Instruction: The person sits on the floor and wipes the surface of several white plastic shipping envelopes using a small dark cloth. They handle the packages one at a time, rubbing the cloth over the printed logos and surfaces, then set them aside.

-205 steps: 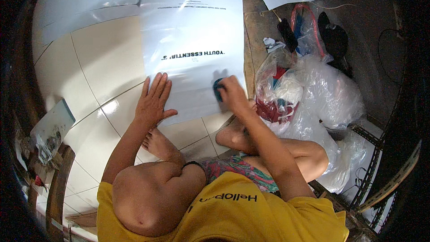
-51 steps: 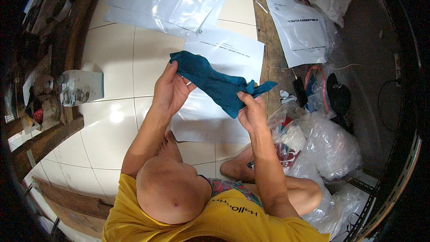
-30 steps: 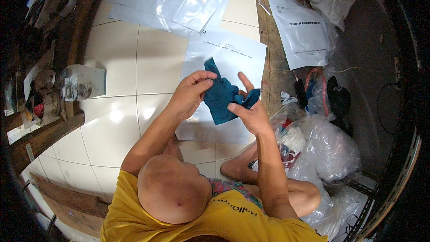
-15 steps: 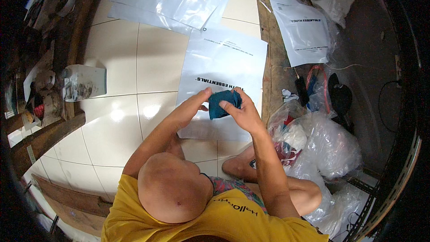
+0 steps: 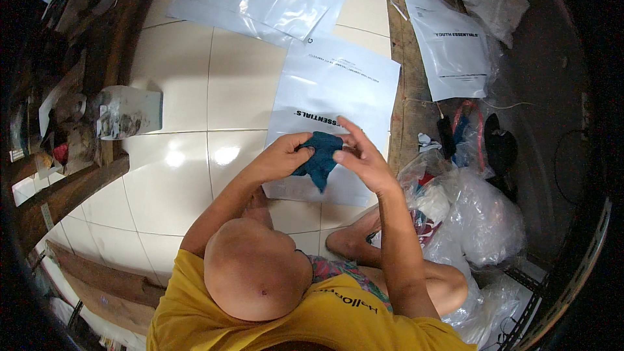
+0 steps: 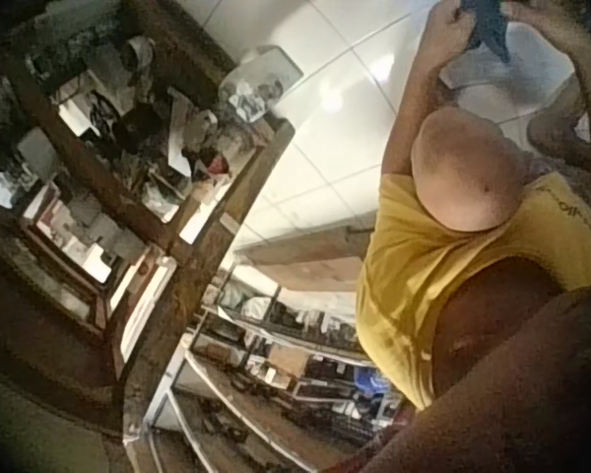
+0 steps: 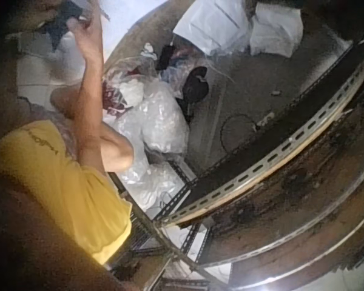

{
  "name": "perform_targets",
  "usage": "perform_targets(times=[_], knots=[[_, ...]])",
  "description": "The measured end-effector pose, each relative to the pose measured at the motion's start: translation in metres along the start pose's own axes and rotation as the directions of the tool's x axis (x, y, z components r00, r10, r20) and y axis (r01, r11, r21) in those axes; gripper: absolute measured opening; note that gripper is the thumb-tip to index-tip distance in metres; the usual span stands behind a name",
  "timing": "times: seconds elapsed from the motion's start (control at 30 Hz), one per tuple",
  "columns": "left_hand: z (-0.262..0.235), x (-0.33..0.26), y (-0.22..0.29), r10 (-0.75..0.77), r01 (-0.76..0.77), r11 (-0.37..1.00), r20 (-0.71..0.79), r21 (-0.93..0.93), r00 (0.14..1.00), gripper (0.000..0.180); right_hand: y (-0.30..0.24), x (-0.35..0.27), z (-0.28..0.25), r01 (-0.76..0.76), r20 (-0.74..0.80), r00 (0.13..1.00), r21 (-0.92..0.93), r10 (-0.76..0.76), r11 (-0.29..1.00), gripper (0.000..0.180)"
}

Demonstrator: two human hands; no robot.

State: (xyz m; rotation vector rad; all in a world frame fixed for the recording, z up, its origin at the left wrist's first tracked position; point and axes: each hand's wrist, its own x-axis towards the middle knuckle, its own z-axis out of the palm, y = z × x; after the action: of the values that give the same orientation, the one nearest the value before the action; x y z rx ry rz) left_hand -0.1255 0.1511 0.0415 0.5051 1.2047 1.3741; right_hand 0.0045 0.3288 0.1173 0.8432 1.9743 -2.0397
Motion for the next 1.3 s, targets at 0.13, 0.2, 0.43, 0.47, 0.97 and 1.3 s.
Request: perform_targets(times=[0.13, 0.2, 0.43, 0.47, 0.97, 1.3], knots=[[0.006, -0.004, 0.01, -0.009, 0.002, 0.995, -0.071, -0.103, 0.997, 0.021, 0.012, 0.014, 0.008, -0.019, 0.008, 1.0, -0.106, 0.02, 0.994, 0.03], [0.006, -0.006, 0.001, 0.009, -0.028, 0.988, -0.125, -0.152, 0.992, 0.021, 0.005, 0.014, 0.017, -0.036, -0.044, 0.998, 0.014, 0.036, 0.999, 0.024], [-0.004, -0.005, -0.033, -0.013, 0.03, 0.997, -0.238, 0.066, 0.971, 0.02, 0.042, 0.008, 0.032, -0.084, -0.031, 0.995, 0.278, 0.096, 0.957, 0.025], [-0.002, -0.005, -0.031, -0.055, 0.041, 0.997, -0.237, -0.065, 0.97, 0.019, 0.043, 0.008, 0.037, -0.096, -0.024, 0.994, 0.27, 0.106, 0.958, 0.025], [-0.016, -0.046, -0.024, 0.023, -0.192, 0.934, -0.487, -0.302, 0.873, 0.027, 0.049, 0.032, 0.066, -0.1, -0.019, 0.993, 0.35, 0.114, 0.931, 0.016], [-0.15, -0.177, 0.014, 0.717, 0.267, 0.695, -0.668, 0.668, -0.198, 0.078, 0.032, 0.045, 0.065, -0.131, 0.036, 0.99, 0.56, 0.134, 0.818, 0.043]])
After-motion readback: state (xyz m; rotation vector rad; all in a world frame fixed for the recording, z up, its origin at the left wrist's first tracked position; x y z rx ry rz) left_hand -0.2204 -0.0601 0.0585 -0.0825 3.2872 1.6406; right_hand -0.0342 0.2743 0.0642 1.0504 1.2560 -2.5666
